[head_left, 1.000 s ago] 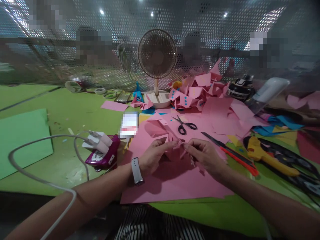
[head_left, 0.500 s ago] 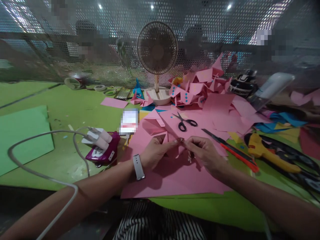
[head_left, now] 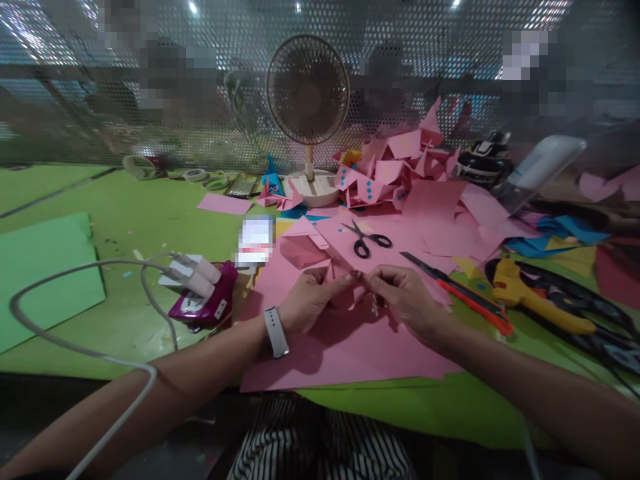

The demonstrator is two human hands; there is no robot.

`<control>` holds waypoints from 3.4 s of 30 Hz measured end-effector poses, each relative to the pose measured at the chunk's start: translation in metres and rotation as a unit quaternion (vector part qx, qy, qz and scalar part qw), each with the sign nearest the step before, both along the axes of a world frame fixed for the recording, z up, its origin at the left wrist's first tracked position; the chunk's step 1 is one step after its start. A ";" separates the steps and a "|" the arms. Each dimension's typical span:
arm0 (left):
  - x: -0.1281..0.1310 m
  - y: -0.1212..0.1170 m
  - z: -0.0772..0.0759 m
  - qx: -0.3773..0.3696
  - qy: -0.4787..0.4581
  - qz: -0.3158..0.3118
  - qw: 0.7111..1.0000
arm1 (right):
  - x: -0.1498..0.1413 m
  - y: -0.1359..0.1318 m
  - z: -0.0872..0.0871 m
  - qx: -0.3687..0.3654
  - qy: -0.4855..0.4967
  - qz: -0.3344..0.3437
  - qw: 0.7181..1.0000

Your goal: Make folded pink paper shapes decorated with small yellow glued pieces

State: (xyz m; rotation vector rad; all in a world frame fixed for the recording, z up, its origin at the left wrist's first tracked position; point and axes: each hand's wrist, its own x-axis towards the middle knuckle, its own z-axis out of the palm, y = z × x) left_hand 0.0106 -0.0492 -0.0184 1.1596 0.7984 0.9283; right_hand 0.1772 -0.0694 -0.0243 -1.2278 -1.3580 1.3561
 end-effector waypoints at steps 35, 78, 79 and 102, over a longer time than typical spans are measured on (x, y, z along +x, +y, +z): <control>0.000 0.001 -0.008 -0.059 -0.027 -0.009 0.998 | -0.003 0.002 0.004 -0.009 -0.010 -0.002 1.000; -0.002 0.000 0.005 -0.037 -0.048 0.070 0.996 | 0.002 0.000 0.007 0.080 0.088 -0.071 0.990; -0.001 0.000 0.004 -0.031 -0.059 0.057 0.996 | 0.002 -0.001 0.009 0.061 0.069 -0.041 0.995; 0.002 -0.006 0.004 -0.061 -0.132 0.027 0.989 | -0.006 -0.003 0.005 -0.073 0.059 0.115 0.989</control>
